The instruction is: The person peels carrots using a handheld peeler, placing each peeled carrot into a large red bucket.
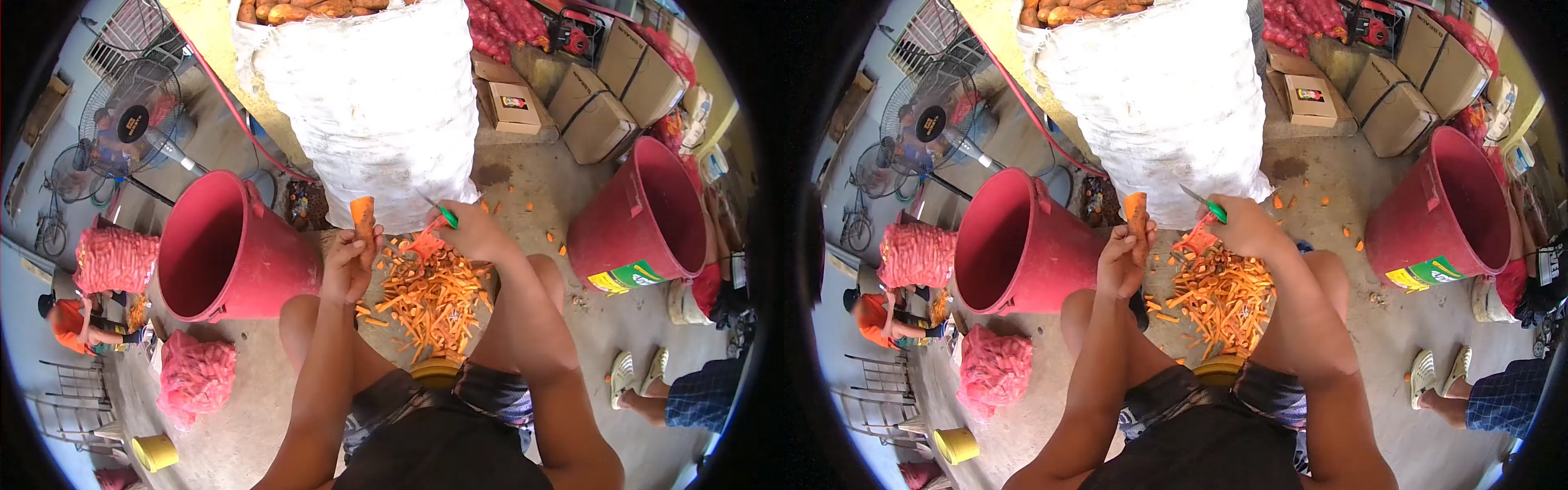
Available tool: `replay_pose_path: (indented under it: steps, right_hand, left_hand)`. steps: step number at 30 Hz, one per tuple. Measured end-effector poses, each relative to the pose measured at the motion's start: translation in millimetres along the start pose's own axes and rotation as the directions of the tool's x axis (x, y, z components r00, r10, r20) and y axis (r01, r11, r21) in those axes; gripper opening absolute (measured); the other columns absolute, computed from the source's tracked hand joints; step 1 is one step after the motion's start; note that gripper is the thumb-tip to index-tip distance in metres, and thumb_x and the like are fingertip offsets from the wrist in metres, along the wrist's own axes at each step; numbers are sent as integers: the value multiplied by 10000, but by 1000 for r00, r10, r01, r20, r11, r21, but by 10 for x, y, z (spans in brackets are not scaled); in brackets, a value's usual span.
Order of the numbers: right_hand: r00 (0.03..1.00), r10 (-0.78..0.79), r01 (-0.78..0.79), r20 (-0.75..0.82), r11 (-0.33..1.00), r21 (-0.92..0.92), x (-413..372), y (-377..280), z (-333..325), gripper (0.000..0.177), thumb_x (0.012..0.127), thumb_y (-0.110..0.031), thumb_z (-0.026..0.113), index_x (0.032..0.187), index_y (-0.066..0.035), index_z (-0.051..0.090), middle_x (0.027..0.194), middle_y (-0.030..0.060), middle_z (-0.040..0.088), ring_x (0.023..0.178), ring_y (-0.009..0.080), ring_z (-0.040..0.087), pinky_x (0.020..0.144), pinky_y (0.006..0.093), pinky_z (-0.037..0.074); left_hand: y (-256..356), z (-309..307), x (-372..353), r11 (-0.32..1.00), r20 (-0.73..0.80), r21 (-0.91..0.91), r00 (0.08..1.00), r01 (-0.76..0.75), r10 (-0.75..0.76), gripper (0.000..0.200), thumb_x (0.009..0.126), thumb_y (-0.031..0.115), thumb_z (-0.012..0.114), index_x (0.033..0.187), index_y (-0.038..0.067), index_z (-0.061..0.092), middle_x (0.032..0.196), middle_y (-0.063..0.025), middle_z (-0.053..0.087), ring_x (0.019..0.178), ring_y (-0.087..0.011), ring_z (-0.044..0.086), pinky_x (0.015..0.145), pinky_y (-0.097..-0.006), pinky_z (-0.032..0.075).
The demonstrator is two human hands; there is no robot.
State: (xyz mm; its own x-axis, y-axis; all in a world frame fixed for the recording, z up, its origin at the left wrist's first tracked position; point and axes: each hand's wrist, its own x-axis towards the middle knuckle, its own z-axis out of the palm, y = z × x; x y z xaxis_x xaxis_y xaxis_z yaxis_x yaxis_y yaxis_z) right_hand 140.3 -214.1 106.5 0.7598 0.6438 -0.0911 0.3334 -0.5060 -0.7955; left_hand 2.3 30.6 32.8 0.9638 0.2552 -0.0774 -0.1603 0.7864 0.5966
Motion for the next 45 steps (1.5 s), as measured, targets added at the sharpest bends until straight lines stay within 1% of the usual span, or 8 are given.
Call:
replay_pose_path:
  steps: [6, 10, 14, 21, 28, 34, 39, 45]
  right_hand:
    - [996, -92, 90, 17, 992, 91, 46, -20, -138, 400, 832, -159, 862, 1174, -63, 677, 956, 119, 740, 887, 225, 699, 824, 365, 548]
    - [999, -46, 42, 10, 972, 232, 151, 235, 6, 470, 809, -199, 917, 1174, -52, 660, 952, 59, 733, 829, 165, 684, 755, 336, 552]
    - [999, 8, -29, 48, 895, 445, 236, 393, 65, 518, 802, -264, 946, 1177, -51, 658, 951, 38, 724, 770, 161, 678, 697, 323, 553]
    - [989, 97, -125, 108, 948, 293, 234, 316, 51, 543, 804, -332, 943, 1176, -53, 663, 1029, 64, 717, 931, 186, 675, 834, 342, 544]
    - [980, 107, -145, 165, 961, 234, 237, 349, 91, 531, 808, -334, 930, 1179, -66, 661, 1072, 73, 713, 1000, 200, 655, 907, 362, 518]
    - [983, 63, -115, 173, 945, 307, 234, 428, 175, 502, 834, -321, 912, 1180, -70, 649, 1066, 66, 707, 1021, 186, 649, 921, 362, 514]
    - [982, 79, -145, 173, 902, 406, 144, 267, 110, 481, 842, -287, 914, 1177, -75, 642, 1045, 58, 704, 1003, 177, 646, 911, 348, 514]
    - [985, 76, -126, 156, 933, 337, 130, 285, 138, 481, 828, -267, 925, 1167, -79, 641, 1047, 49, 703, 996, 174, 642, 913, 333, 516]
  left_hand:
    - [-165, 162, -18, 964, -49, 252, 996, 87, -77, 871, 926, -47, 715, 1620, 186, 242, 1379, -186, 518, 1277, -366, 625, 961, -466, 611]
    - [-171, 176, 10, 926, -101, 312, 976, 214, -191, 954, 914, -36, 740, 1661, 162, 181, 1343, -172, 531, 1246, -352, 638, 900, -432, 625]
    - [-191, 73, 11, 896, -24, 326, 950, 301, -311, 1043, 854, 10, 805, 1670, 126, 166, 1382, -152, 523, 1229, -339, 646, 1013, -449, 573]
    - [-76, 275, -164, 893, 127, 352, 931, 281, -343, 1341, 640, 25, 920, 1707, 140, 116, 1459, -131, 493, 1207, -334, 636, 1113, -472, 500]
    - [-29, 251, -186, 853, 241, 438, 876, 286, -417, 1377, 576, -3, 932, 1707, 155, 163, 1479, -121, 451, 1176, -304, 638, 1077, -443, 510]
    - [13, 321, -240, 822, 202, 500, 885, 275, -419, 1338, 579, 103, 982, 1685, 103, 229, 1424, -111, 499, 1148, -284, 635, 1023, -407, 524]
    - [-48, 119, -118, 887, 87, 355, 934, 296, -347, 1237, 625, 226, 997, 1638, 37, 314, 1472, -106, 474, 1181, -246, 627, 983, -395, 544]
    - [-97, 227, -172, 876, 151, 434, 941, 213, -303, 1217, 640, 87, 970, 1632, -8, 271, 1549, -132, 404, 1325, -287, 570, 1077, -418, 532]
